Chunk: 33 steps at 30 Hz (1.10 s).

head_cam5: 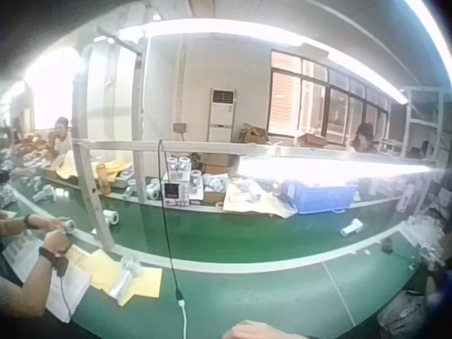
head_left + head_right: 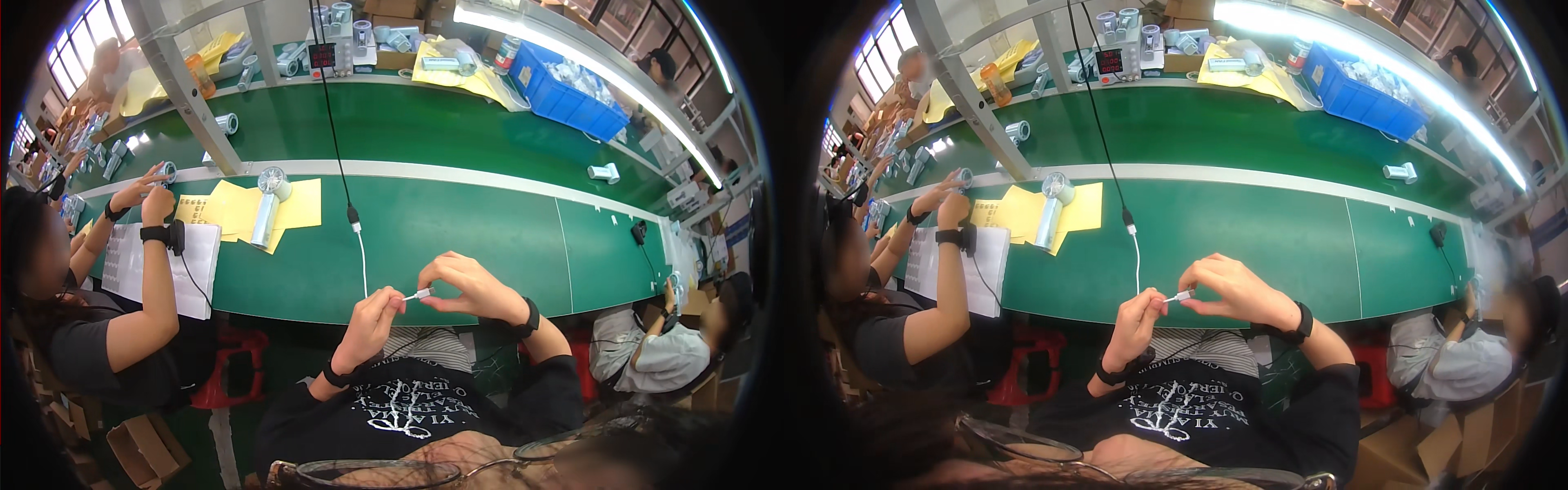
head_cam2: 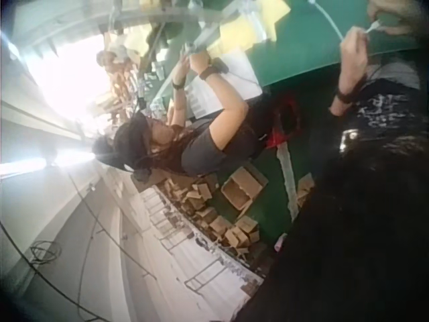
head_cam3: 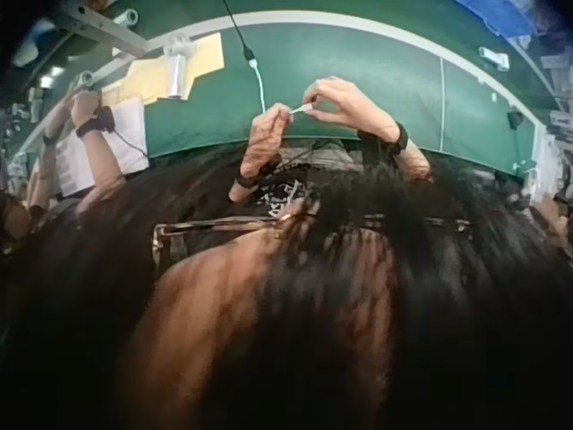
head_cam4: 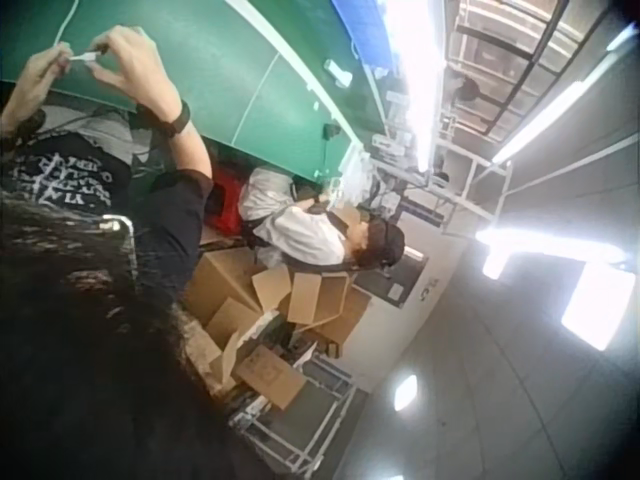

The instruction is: Assembling components of small handheld fans on a production line.

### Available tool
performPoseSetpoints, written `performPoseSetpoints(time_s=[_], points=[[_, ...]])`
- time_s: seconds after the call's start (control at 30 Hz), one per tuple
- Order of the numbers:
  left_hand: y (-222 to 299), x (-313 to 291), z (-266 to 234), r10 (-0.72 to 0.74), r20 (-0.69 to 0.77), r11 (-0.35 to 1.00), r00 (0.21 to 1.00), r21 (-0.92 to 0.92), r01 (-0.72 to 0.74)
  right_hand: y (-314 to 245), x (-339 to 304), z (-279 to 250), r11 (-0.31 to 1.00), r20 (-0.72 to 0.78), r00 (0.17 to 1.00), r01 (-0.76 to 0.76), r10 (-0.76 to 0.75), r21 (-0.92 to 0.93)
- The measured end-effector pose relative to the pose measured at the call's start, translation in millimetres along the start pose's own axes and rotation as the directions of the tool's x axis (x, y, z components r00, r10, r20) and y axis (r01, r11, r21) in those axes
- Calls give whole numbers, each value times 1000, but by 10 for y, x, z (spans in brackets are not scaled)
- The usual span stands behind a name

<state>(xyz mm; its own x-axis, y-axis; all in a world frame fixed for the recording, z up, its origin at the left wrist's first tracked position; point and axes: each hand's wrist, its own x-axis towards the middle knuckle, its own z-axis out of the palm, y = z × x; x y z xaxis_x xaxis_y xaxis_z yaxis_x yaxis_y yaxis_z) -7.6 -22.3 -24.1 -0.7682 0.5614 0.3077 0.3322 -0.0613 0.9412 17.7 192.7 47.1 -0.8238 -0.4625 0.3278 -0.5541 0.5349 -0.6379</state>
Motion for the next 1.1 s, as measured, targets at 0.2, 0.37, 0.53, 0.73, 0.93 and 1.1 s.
performPoseSetpoints(time_s=[0.2, 0.37, 0.53, 0.73, 0.93, 1.1], points=[[31, 5, -39, -9, 22, 999, 1000, -42, 10, -1, 25, 6, 999, 1, 999, 39, -39, -18], [95, 18, -77, 0, 44, 1000, 999, -4, 0, -9, 73, 10, 995, 39, 996, 77, -75, -56], [9, 15, -63, 18, 52, 990, 998, 135, -25, -22, 138, 77, 940, 144, 969, 233, -202, -248], [-88, -12, -85, 88, -20, 959, 996, 273, -79, 39, 225, 132, 864, 239, 937, 330, -253, -380], [-77, 20, -224, 219, -35, 851, 975, 495, -173, 69, 331, -23, 875, 229, 956, 263, -181, -406], [-129, -59, -333, 192, -113, 847, 975, 520, -107, 242, 302, -133, 850, 186, 978, 179, -98, -496]])
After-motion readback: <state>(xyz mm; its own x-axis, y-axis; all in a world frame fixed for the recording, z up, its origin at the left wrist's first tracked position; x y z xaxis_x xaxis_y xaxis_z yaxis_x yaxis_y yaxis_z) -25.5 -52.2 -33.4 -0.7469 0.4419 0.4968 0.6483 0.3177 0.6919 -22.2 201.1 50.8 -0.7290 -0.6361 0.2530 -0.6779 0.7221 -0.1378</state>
